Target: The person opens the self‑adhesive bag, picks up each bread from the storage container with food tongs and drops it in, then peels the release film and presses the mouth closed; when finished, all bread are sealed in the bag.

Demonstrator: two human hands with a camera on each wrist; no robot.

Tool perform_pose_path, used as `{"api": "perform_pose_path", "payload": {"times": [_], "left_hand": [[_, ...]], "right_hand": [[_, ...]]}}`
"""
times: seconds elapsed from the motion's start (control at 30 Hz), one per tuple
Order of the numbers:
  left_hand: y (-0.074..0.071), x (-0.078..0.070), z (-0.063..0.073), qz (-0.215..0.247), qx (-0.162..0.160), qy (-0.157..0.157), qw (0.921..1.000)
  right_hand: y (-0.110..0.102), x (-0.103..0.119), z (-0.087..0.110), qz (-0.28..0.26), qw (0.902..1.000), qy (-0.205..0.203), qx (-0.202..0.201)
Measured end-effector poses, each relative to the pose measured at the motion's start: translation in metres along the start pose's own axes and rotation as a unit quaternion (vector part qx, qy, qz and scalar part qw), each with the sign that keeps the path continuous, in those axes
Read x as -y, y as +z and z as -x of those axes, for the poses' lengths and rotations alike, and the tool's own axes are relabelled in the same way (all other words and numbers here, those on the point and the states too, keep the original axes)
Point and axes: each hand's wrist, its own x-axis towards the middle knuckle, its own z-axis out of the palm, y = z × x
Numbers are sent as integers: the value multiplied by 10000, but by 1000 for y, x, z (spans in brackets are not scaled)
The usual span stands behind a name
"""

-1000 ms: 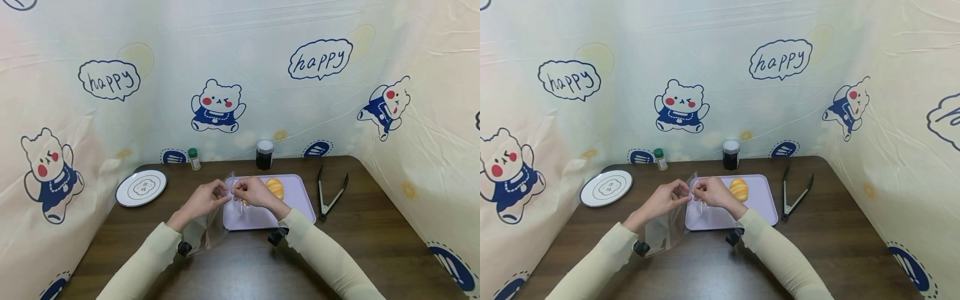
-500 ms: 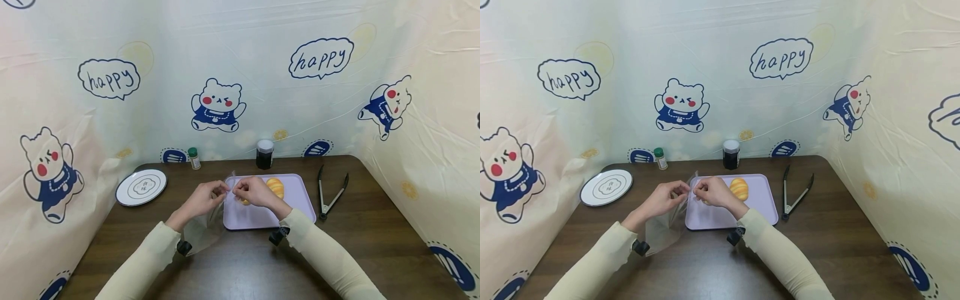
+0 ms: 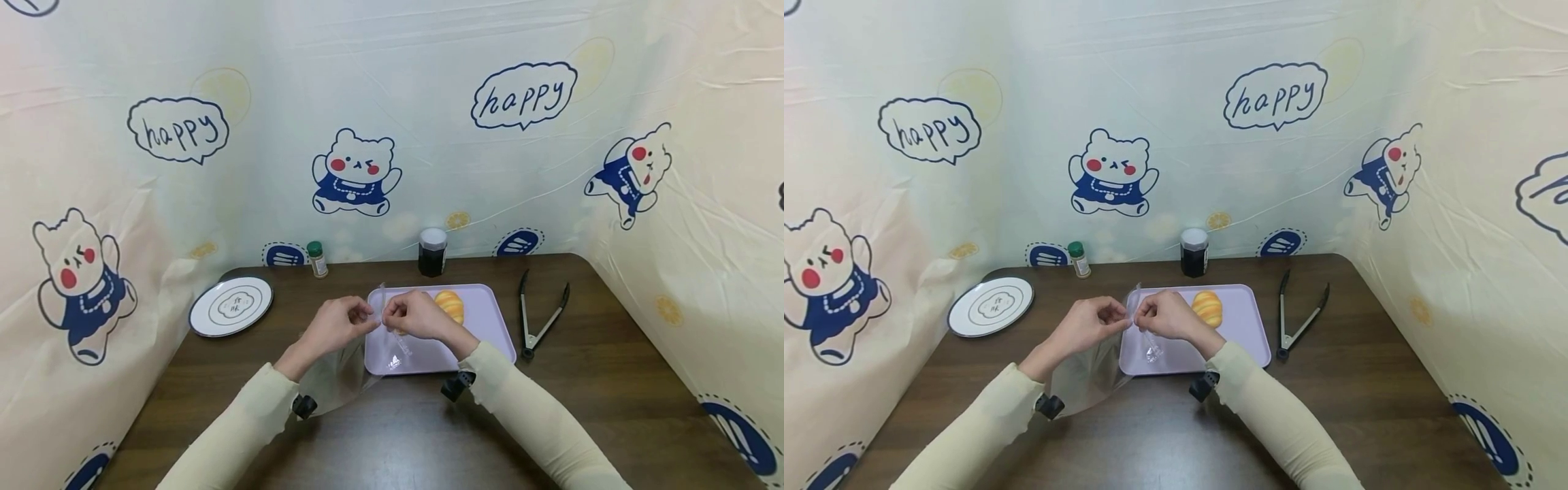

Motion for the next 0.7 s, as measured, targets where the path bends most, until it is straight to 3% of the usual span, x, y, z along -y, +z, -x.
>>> {"api": "perform_pose_path", "payload": {"times": [0.13,0.33,0.5,0.7], "left_hand": [[3,1,0,20,144,-210,9997],[3,1,0,181,56,23,9998],[-1,-3,1,461,103,-73,9989],[-5,-6,3,464,-31,-64,9989]], "right_hand": [[1,0,0,-81,10000,22,28],[1,0,1,-96,9999,8,69],[0,-2,0,89,9998,126,107],[-1,-3,2,110,9995,216,210]]}}
